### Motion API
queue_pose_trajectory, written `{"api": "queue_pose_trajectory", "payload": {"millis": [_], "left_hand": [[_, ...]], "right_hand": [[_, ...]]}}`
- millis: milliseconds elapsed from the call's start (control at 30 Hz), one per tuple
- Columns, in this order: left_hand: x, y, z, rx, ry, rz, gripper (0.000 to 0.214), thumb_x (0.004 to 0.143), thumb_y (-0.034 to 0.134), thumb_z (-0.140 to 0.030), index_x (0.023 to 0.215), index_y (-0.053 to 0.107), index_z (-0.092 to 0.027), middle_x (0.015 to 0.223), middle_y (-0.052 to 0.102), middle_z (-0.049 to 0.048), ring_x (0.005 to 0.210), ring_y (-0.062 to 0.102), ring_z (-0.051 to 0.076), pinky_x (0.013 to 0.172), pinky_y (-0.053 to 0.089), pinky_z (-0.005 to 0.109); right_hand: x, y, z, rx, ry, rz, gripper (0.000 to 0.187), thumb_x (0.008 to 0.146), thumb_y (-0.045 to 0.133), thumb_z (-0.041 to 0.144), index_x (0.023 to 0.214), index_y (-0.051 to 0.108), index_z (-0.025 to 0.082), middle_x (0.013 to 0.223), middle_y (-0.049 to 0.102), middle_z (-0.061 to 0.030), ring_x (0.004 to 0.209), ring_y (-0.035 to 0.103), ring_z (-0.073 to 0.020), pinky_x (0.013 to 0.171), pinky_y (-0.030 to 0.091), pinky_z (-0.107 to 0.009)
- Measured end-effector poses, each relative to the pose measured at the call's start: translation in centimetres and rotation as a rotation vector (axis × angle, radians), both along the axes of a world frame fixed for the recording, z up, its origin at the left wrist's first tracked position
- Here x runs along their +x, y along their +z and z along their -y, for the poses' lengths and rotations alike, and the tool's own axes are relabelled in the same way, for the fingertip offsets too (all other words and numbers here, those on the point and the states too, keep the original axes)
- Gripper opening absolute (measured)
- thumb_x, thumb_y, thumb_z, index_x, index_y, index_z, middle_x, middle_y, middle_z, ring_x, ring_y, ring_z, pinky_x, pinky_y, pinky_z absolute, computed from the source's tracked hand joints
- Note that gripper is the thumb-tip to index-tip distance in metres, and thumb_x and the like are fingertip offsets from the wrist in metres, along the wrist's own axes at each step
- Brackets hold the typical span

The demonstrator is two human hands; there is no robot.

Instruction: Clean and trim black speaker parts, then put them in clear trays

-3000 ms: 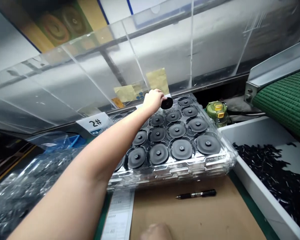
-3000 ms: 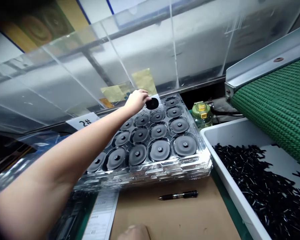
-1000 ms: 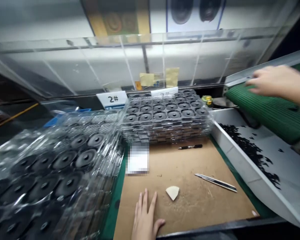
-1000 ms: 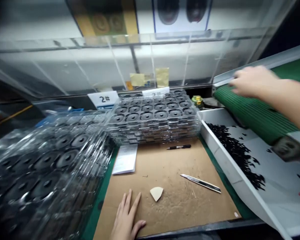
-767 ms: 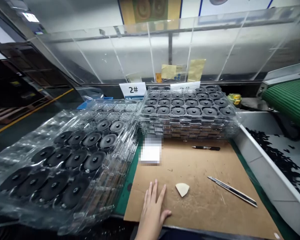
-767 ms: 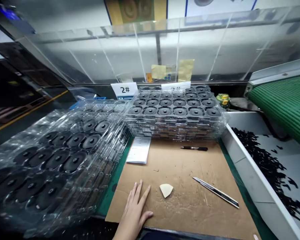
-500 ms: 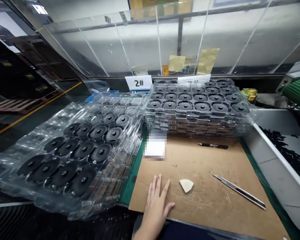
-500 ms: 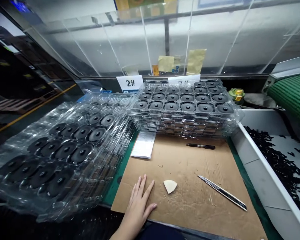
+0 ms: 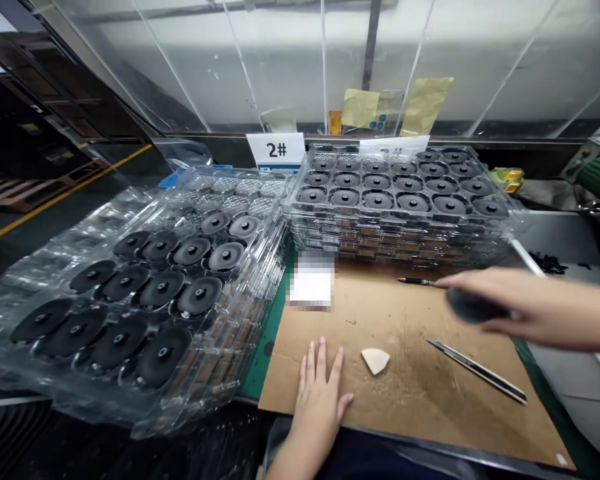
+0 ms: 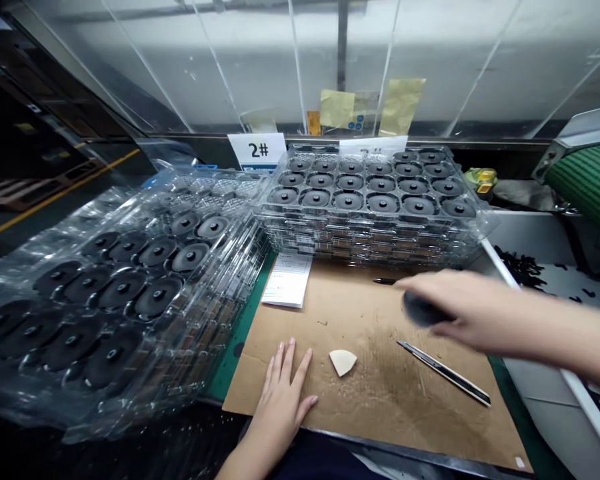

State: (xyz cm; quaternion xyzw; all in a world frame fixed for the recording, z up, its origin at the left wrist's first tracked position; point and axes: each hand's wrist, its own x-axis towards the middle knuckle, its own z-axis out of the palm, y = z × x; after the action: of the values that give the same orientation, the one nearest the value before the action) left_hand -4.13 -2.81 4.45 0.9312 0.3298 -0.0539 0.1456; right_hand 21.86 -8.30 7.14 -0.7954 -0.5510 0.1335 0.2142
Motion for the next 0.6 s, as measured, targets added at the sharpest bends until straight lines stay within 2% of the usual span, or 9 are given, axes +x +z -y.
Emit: {"api": "queue_pose_trajectory", "payload": {"millis": [33,100,200,300,367,467,533,600], "left_hand": [[0.0,-0.2,0.1,0.019,0.002,0.003,0.067,0.077,0.061,-0.021,0.138,0.035,-0.022,0.148,0.024,0.0201,0.136,0.017,0.040,0.105,0.027,0.058],[-0.2,-0.5,0.2,0.049,0.000,0.019,0.067,0.077,0.061,-0.021,0.139,0.034,-0.023,0.149,0.024,0.0200,0.136,0.017,0.040,0.105,0.027,0.059],[-1.0,-0.7,-0.1,0.023,-0.034,0.041,0.067,0.079,0.060,-0.021,0.140,0.031,-0.026,0.150,0.023,0.0172,0.137,0.017,0.038,0.105,0.029,0.057],[-2.0,-0.7,-0.6,-0.051,-0.074,0.068,0.063,0.083,0.054,-0.020,0.140,0.029,-0.028,0.151,0.021,0.0132,0.138,0.016,0.034,0.106,0.029,0.055],[-2.3,-0.6,-1.0,-0.111,-0.079,0.108,0.061,0.084,0.051,-0.017,0.140,0.030,-0.029,0.152,0.020,0.0111,0.139,0.015,0.033,0.107,0.028,0.056],[-2.1,0.3,-1.4,-0.251,-0.033,0.220,0.050,0.086,0.046,-0.017,0.135,0.041,-0.026,0.151,0.024,0.0105,0.139,0.013,0.032,0.107,0.027,0.056],[-1.8,1.6,-1.5,-0.420,0.007,0.325,0.042,0.090,0.040,-0.021,0.131,0.046,-0.023,0.146,0.035,0.0110,0.138,0.020,0.029,0.108,0.028,0.052],[-1.7,3.3,-1.4,-0.653,-0.015,0.407,0.042,0.091,0.041,-0.028,0.133,0.044,-0.025,0.140,0.043,0.0093,0.134,0.033,0.024,0.109,0.030,0.045]], "right_hand": [[-0.2,-0.2,0.1,0.000,0.027,-0.021,0.068,0.072,0.055,0.018,0.138,0.037,0.015,0.150,0.011,-0.0226,0.115,0.050,-0.0273,0.095,0.034,-0.054],[-0.6,-0.7,0.2,0.003,0.059,-0.053,0.073,0.069,0.053,0.016,0.140,0.036,0.018,0.151,0.010,-0.0194,0.119,0.048,-0.0281,0.098,0.030,-0.055],[-1.4,-1.4,0.1,0.009,0.079,-0.082,0.071,0.068,0.051,0.012,0.137,0.041,0.026,0.149,0.024,-0.0113,0.124,0.043,-0.0258,0.103,0.028,-0.052],[-2.7,-2.3,0.3,0.031,0.086,-0.118,0.067,0.068,0.047,0.008,0.131,0.046,0.031,0.143,0.037,-0.0027,0.130,0.036,-0.0201,0.106,0.030,-0.043],[-3.9,-3.0,0.5,0.066,-0.001,-0.125,0.062,0.074,0.046,0.012,0.133,0.041,0.029,0.142,0.036,-0.0046,0.132,0.031,-0.0210,0.107,0.030,-0.043],[-6.0,-4.2,0.4,0.120,-0.225,-0.111,0.067,0.079,0.052,0.032,0.140,0.026,0.021,0.141,0.030,-0.0154,0.133,0.025,-0.0317,0.103,0.029,-0.056],[-7.1,-4.7,0.0,0.141,-0.320,-0.116,0.072,0.079,0.054,0.038,0.141,0.022,0.020,0.138,0.032,-0.0185,0.130,0.027,-0.0360,0.099,0.029,-0.060],[-7.6,-4.7,-0.5,0.159,-0.341,-0.145,0.069,0.081,0.054,0.035,0.140,0.024,0.020,0.133,0.038,-0.0172,0.126,0.034,-0.0348,0.099,0.029,-0.060]]}}
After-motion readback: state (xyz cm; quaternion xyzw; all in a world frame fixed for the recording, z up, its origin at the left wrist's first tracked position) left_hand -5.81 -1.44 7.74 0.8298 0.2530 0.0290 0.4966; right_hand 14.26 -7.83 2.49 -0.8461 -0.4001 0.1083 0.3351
